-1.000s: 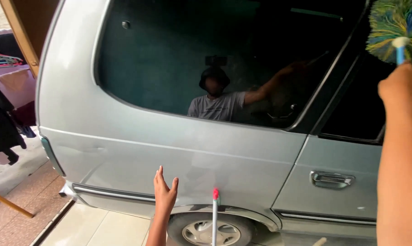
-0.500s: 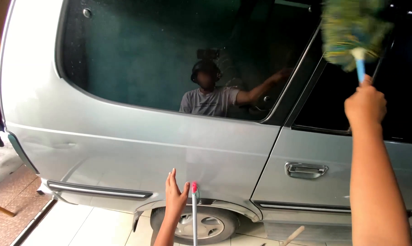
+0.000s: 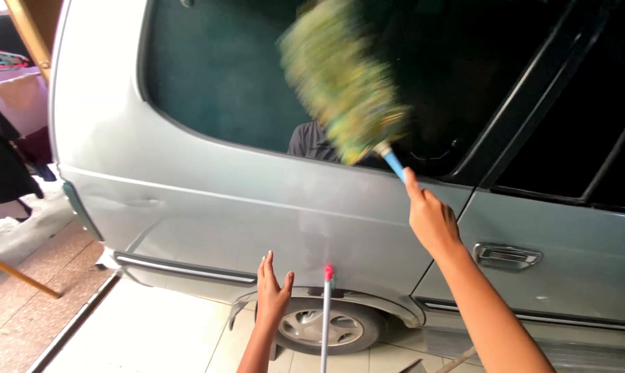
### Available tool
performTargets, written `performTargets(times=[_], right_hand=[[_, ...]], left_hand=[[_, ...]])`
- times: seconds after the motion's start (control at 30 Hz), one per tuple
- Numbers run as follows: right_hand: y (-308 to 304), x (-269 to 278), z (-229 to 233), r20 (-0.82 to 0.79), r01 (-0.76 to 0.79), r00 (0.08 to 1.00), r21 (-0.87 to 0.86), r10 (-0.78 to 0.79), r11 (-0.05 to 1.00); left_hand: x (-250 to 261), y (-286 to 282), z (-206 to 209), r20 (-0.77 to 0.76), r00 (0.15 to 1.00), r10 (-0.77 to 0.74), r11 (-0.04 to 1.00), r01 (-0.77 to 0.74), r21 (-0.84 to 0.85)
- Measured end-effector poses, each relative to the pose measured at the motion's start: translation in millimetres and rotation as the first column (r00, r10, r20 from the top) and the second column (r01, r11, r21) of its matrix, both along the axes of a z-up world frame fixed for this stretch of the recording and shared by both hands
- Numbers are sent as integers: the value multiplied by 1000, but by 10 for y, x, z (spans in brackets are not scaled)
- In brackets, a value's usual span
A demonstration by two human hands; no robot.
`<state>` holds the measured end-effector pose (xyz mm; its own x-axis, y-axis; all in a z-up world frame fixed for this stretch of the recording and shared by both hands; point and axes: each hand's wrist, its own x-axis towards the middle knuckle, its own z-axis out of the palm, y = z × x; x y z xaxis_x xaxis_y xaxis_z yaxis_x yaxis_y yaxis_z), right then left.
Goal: Dusting the exterior of a silver car and a wooden cabinet using a handheld duster.
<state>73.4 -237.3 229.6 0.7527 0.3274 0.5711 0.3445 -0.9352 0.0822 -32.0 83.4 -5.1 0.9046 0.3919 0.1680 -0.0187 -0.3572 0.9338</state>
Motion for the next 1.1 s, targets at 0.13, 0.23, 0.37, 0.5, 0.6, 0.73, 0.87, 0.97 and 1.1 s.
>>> performTargets(times=[0.13,0.23,0.37,0.5,0.6,0.73,0.87,0.97,1.1], right_hand=[[-64,66,-172,310,-48,950,28,37,998],[-232,397,-189,162,33,979,466,-122,884],[-333,1115,-312,363,-54,894,667,-261,743],[472,1259,-364,383,-211,921,649,-74,731],[1243,1168,-519,287,-347,934,592,212,727],[2043,343,-391,-24,-278,957,216,290,936],[2286,137,-179,-163,-213,961,69,222,975],[2209,528,76,31,-237,971,286,238,928],[2225,1085,372,335,-355,923,558,188,750]], left_hand=[[-27,407,-294,110,991,79,992,-89,91],[-244,654,-245,35,993,112,991,-114,65],[-461,930,-333,41,987,154,987,-156,31],[-651,1116,-375,52,979,196,978,-199,62],[-860,1205,-185,-9,983,183,983,-183,18],[-985,1261,-6,-58,981,186,982,-187,-15],[-1118,1382,46,-28,972,234,972,-235,-21],[-1250,1545,3,-14,956,292,956,-292,-29],[-1376,1660,-93,-40,937,347,936,-349,-47]])
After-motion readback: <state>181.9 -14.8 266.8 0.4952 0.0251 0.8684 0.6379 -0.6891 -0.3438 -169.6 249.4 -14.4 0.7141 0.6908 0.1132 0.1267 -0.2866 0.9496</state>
